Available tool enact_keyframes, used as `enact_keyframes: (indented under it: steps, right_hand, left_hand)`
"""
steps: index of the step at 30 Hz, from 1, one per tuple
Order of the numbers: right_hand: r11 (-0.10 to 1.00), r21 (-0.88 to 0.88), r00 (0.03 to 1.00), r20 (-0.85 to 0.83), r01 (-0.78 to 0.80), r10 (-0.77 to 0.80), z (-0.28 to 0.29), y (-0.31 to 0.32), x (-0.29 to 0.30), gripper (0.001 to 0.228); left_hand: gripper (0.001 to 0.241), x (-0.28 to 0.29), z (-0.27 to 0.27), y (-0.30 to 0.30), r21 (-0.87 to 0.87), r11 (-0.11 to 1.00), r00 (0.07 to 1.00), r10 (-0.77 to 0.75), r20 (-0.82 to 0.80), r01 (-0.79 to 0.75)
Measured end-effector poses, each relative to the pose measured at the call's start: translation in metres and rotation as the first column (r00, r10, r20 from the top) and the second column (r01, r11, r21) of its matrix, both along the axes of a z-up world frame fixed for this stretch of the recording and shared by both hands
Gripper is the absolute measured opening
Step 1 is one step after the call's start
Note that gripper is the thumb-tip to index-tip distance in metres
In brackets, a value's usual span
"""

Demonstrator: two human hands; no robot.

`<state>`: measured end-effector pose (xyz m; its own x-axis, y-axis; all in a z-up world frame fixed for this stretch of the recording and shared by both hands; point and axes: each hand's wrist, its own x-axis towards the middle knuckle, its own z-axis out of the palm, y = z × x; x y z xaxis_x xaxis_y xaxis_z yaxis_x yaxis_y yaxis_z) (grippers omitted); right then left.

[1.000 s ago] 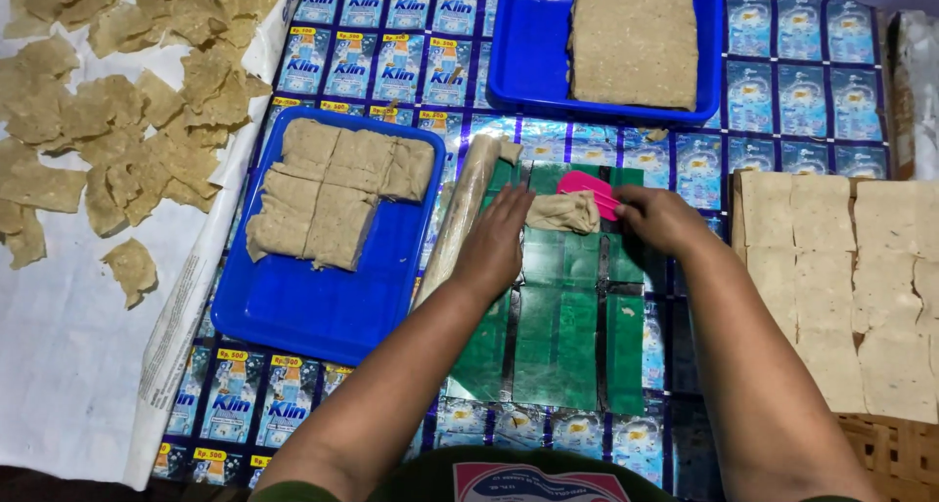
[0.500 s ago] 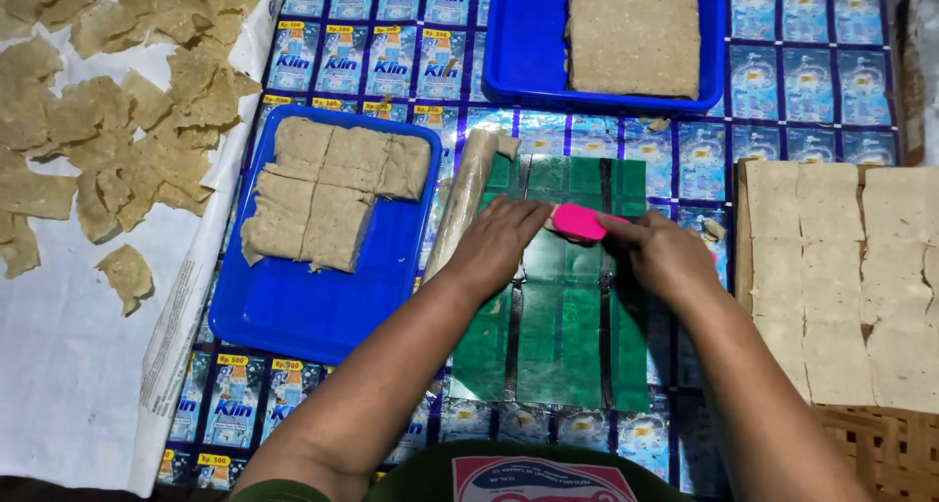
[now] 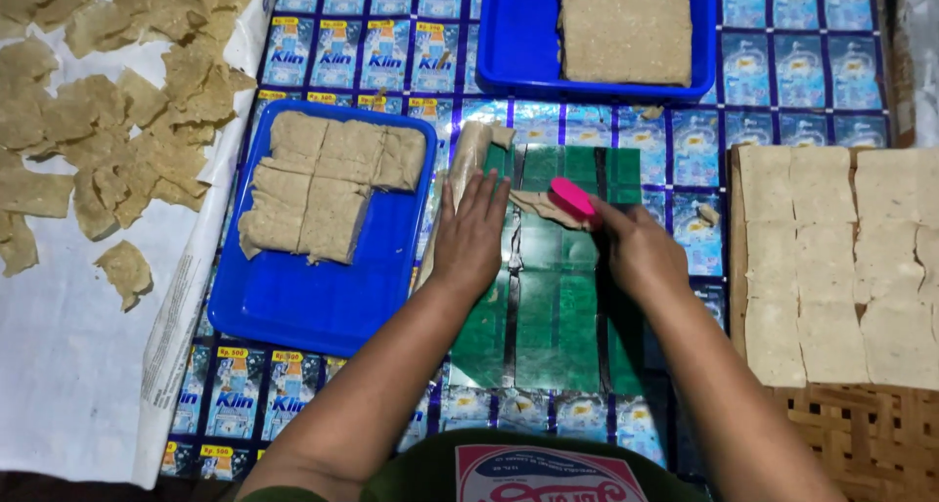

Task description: Rolling out and cutting dough into rectangular shapes on a preparation surface.

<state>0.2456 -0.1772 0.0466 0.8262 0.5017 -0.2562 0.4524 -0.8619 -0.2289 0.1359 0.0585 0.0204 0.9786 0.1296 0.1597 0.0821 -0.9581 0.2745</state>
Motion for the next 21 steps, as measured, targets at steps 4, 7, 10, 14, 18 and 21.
enact_keyframes:
  steps: [4,7,10,14,18,21]
  right_hand:
    - [0.997,-0.016,0.997,-0.002,-0.077,0.077,0.013,0.046,0.011,0.062]
    - [0.977,-0.153,0.989,-0.027,-0.148,0.146,0.039,0.061,-0.015,0.049]
    - [0.959,-0.212,0.982,-0.037,-0.188,0.185,0.058,0.062,-0.018,0.054]
    - [0.984,-0.162,0.989,-0.135,-0.078,0.056,0.054,0.05,-0.007,0.056]
    - [0.998,-0.026,0.998,-0.034,-0.061,0.06,0.019,0.018,-0.032,0.065]
    - [0.981,0.128,0.989,0.053,-0.144,0.138,-0.012,0.006,-0.087,0.054]
  left_hand:
    - [0.069,0.004,0.011,-0.001,0.054,0.998,1.0,0.017,-0.02,-0.016]
    - [0.075,-0.012,0.009,0.0,0.045,0.991,0.992,0.122,0.037,-0.123]
    - [0.088,-0.029,-0.005,0.004,-0.002,0.969,0.969,0.247,-0.025,-0.247]
    - [0.095,-0.037,-0.017,0.006,0.031,0.958,0.955,0.286,-0.079,-0.285]
    - [0.075,-0.045,-0.009,-0.005,0.008,0.929,0.927,0.37,0.056,-0.371]
    - [0.088,-0.056,0.007,-0.004,-0.144,0.914,0.925,0.379,-0.023,-0.379]
